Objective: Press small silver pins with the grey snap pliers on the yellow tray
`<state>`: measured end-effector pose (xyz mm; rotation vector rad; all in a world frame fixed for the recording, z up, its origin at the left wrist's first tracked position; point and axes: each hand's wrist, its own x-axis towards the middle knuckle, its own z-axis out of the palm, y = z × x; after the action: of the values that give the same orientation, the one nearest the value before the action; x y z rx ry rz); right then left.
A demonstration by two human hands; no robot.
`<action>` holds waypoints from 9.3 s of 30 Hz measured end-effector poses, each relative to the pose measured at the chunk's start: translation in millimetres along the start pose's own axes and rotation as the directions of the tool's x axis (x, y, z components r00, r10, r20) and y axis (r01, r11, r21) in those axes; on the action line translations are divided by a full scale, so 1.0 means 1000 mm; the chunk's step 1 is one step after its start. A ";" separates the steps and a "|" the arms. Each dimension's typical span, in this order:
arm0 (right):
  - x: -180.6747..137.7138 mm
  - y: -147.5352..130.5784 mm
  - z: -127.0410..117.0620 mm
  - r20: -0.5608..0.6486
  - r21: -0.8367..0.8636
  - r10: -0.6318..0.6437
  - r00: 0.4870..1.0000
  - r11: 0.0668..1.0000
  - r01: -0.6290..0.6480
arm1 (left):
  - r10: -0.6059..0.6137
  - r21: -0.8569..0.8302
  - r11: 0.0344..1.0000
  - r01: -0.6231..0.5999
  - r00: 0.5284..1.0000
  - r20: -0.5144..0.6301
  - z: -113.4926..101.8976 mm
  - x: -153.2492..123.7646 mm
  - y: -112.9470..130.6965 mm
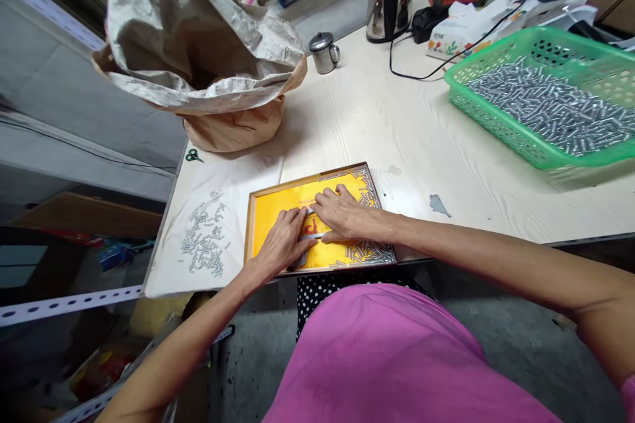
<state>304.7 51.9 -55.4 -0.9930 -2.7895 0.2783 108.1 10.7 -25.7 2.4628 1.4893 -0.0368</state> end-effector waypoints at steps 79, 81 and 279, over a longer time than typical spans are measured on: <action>-0.033 -0.006 0.014 -0.336 0.116 0.017 0.942 0.993 0.023 | -0.594 0.192 0.753 0.629 0.776 -0.213 -0.006 -0.112 -0.136; -0.032 -0.009 0.022 -0.284 0.116 -0.013 0.959 0.992 0.047 | -0.563 0.188 0.776 0.602 0.796 -0.224 -0.002 -0.113 -0.140; -0.033 -0.023 0.022 -0.131 0.030 0.013 0.991 1.000 -0.009 | -0.585 -0.698 0.498 0.515 0.793 0.168 0.003 -0.053 -0.017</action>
<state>311.1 10.5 -74.8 -0.9828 -2.6551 0.2449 68.7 -28.4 -24.2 1.3055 1.8191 0.4632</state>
